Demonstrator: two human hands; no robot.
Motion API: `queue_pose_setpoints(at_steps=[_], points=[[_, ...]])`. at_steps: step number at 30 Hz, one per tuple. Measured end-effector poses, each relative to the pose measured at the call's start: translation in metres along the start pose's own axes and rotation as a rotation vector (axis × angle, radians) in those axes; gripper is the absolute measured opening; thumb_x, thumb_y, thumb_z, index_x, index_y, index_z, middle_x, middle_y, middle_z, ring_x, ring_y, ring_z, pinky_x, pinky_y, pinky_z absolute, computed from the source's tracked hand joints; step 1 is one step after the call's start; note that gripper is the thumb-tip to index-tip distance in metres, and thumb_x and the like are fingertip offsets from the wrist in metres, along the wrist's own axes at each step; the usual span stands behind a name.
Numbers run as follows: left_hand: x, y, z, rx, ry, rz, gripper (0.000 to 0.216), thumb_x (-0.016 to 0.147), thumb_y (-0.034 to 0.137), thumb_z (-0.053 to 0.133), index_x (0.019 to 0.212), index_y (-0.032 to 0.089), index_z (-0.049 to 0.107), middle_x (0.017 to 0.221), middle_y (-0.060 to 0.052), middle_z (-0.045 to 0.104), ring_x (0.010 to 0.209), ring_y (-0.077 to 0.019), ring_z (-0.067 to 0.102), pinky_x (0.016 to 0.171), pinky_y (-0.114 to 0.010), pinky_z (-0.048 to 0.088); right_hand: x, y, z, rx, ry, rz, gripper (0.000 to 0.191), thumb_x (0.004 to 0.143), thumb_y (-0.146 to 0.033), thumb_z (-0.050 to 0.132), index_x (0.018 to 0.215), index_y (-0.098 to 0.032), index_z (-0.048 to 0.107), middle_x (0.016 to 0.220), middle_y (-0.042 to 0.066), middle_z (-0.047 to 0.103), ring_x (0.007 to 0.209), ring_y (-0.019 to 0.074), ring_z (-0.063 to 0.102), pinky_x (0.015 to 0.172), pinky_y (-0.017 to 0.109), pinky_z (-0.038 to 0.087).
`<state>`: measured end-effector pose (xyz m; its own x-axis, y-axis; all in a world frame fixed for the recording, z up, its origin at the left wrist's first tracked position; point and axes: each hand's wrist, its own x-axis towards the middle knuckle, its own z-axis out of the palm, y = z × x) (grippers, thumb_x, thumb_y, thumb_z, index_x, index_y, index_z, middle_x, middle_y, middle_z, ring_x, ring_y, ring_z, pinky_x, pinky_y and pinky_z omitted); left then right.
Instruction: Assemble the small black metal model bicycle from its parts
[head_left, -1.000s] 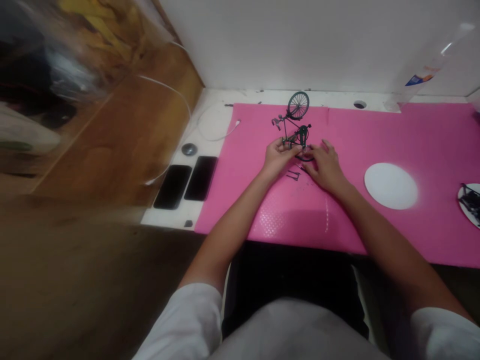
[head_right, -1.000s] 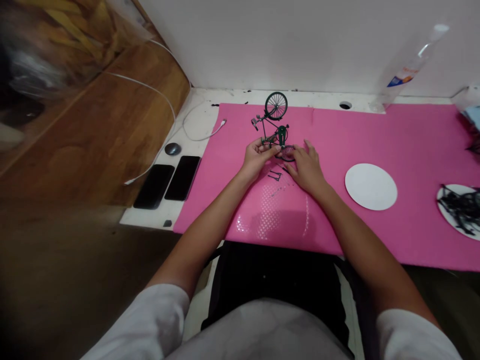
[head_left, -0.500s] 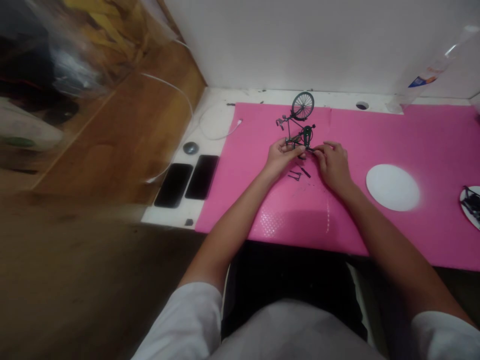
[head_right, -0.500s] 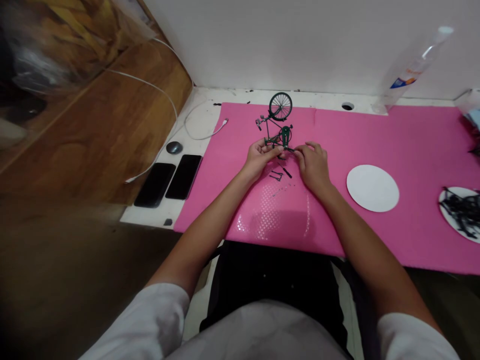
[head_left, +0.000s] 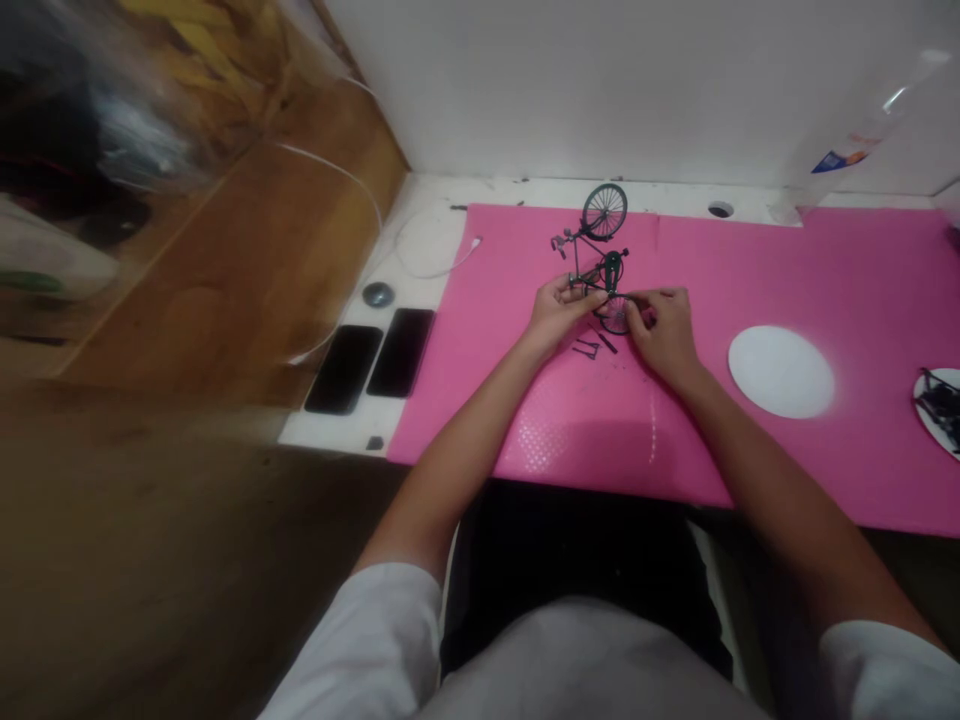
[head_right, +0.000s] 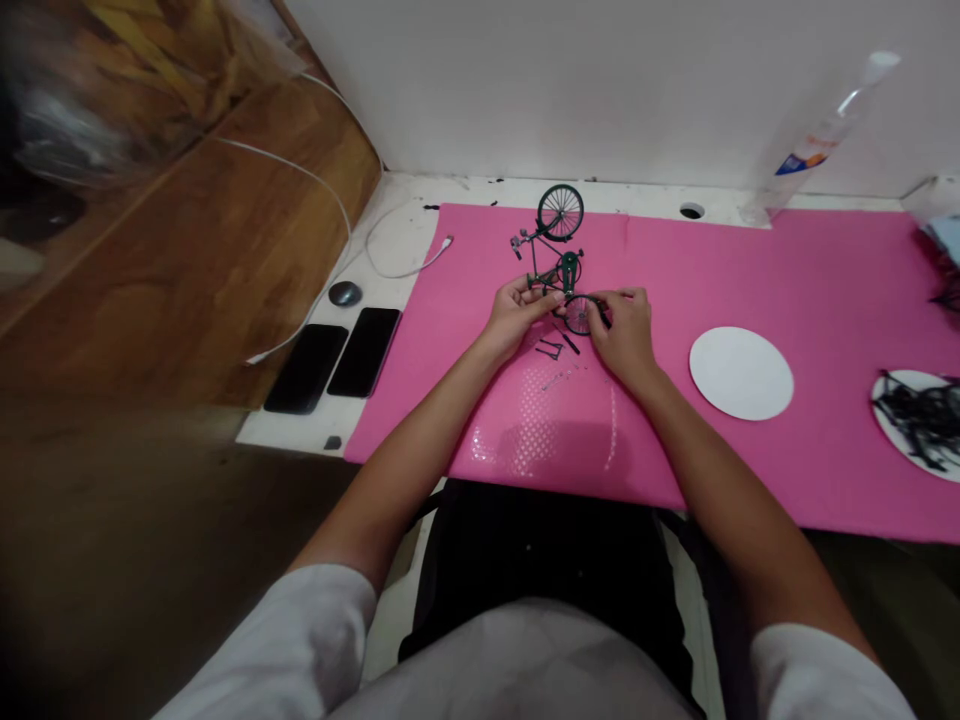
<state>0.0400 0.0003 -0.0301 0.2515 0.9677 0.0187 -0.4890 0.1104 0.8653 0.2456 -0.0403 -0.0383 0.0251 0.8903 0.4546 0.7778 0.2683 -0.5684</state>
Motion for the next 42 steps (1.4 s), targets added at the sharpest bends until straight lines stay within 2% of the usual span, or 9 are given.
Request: queue_pose_setpoints(at_steps=[6, 10, 15, 19, 22, 31, 35, 38, 42], points=[[0.001, -0.002, 0.001, 0.029, 0.015, -0.008, 0.055, 0.067, 0.033, 0.112, 0.103, 0.018, 0.074, 0.091, -0.003, 0.085, 0.075, -0.0155, 0.082, 0.083, -0.032, 0.070, 0.002, -0.013, -0.010, 0.015, 0.077, -0.114, 0.035, 0.109, -0.046, 0.065, 0.136, -0.027, 0.077, 0.125, 0.011, 0.083, 0.121, 0.0351, 0.068, 0.118, 0.066, 0.050], [0.002, -0.007, 0.000, 0.055, 0.010, 0.016, 0.058, 0.067, 0.031, 0.111, 0.108, 0.017, 0.073, 0.092, -0.003, 0.086, 0.075, -0.0167, 0.083, 0.084, -0.033, 0.071, 0.001, -0.020, -0.015, 0.061, 0.088, -0.192, 0.031, 0.110, -0.055, 0.067, 0.123, -0.029, 0.080, 0.109, 0.008, 0.084, 0.108, 0.0321, 0.071, 0.109, 0.060, 0.056], [0.003, -0.012, 0.000, 0.113, 0.010, 0.021, 0.053, 0.070, 0.032, 0.109, 0.106, 0.017, 0.073, 0.092, -0.004, 0.086, 0.077, -0.0180, 0.085, 0.084, -0.034, 0.072, 0.001, -0.016, -0.014, 0.046, 0.074, -0.239, 0.029, 0.112, -0.053, 0.065, 0.106, -0.029, 0.080, 0.100, 0.007, 0.084, 0.101, 0.0305, 0.070, 0.102, 0.057, 0.057], [0.002, -0.015, 0.001, 0.183, 0.047, 0.069, 0.047, 0.072, 0.029, 0.107, 0.105, 0.017, 0.076, 0.094, -0.005, 0.087, 0.082, -0.0187, 0.086, 0.086, -0.033, 0.072, 0.004, -0.013, -0.014, -0.012, 0.086, -0.247, 0.026, 0.110, -0.048, 0.066, 0.096, -0.027, 0.073, 0.090, 0.007, 0.076, 0.098, 0.0304, 0.065, 0.097, 0.055, 0.056], [0.002, -0.016, 0.000, 0.248, 0.098, 0.118, 0.043, 0.072, 0.024, 0.104, 0.106, 0.017, 0.078, 0.097, -0.006, 0.088, 0.088, -0.0187, 0.086, 0.089, -0.033, 0.071, 0.004, -0.013, -0.011, -0.054, 0.040, -0.214, 0.026, 0.109, -0.046, 0.064, 0.092, -0.026, 0.065, 0.087, 0.008, 0.071, 0.098, 0.0308, 0.062, 0.093, 0.052, 0.054], [0.000, -0.017, 0.002, 0.320, 0.096, 0.138, 0.038, 0.075, 0.017, 0.100, 0.107, 0.016, 0.081, 0.099, -0.007, 0.088, 0.089, -0.0199, 0.086, 0.092, -0.036, 0.072, 0.003, -0.010, -0.006, -0.058, -0.093, -0.150, 0.058, 0.119, -0.062, 0.038, 0.074, -0.028, 0.049, 0.074, 0.008, 0.061, 0.088, 0.0286, 0.057, 0.083, 0.047, 0.049], [0.000, -0.017, 0.000, 0.337, 0.086, 0.137, 0.039, 0.075, 0.018, 0.100, 0.108, 0.017, 0.080, 0.100, -0.008, 0.089, 0.090, -0.0199, 0.087, 0.091, -0.035, 0.073, 0.001, -0.012, -0.006, -0.032, -0.147, -0.114, 0.067, 0.119, -0.069, 0.029, 0.075, -0.028, 0.056, 0.078, 0.011, 0.067, 0.091, 0.0301, 0.060, 0.084, 0.047, 0.049], [0.001, -0.017, -0.002, 0.356, 0.091, 0.171, 0.038, 0.075, 0.019, 0.100, 0.109, 0.017, 0.081, 0.104, -0.008, 0.089, 0.095, -0.0200, 0.087, 0.094, -0.034, 0.072, -0.001, -0.018, -0.005, -0.011, -0.164, -0.108, 0.068, 0.119, -0.068, 0.027, 0.078, -0.027, 0.061, 0.082, 0.012, 0.072, 0.093, 0.0310, 0.060, 0.091, 0.051, 0.051], [0.003, -0.019, -0.005, 0.384, 0.138, 0.237, 0.037, 0.076, 0.023, 0.100, 0.108, 0.017, 0.082, 0.105, -0.008, 0.089, 0.094, -0.0192, 0.085, 0.091, -0.033, 0.070, -0.003, -0.022, -0.001, -0.036, -0.106, -0.069, 0.052, 0.115, -0.063, 0.047, 0.089, -0.025, 0.070, 0.088, 0.012, 0.075, 0.102, 0.0344, 0.061, 0.102, 0.059, 0.050]])
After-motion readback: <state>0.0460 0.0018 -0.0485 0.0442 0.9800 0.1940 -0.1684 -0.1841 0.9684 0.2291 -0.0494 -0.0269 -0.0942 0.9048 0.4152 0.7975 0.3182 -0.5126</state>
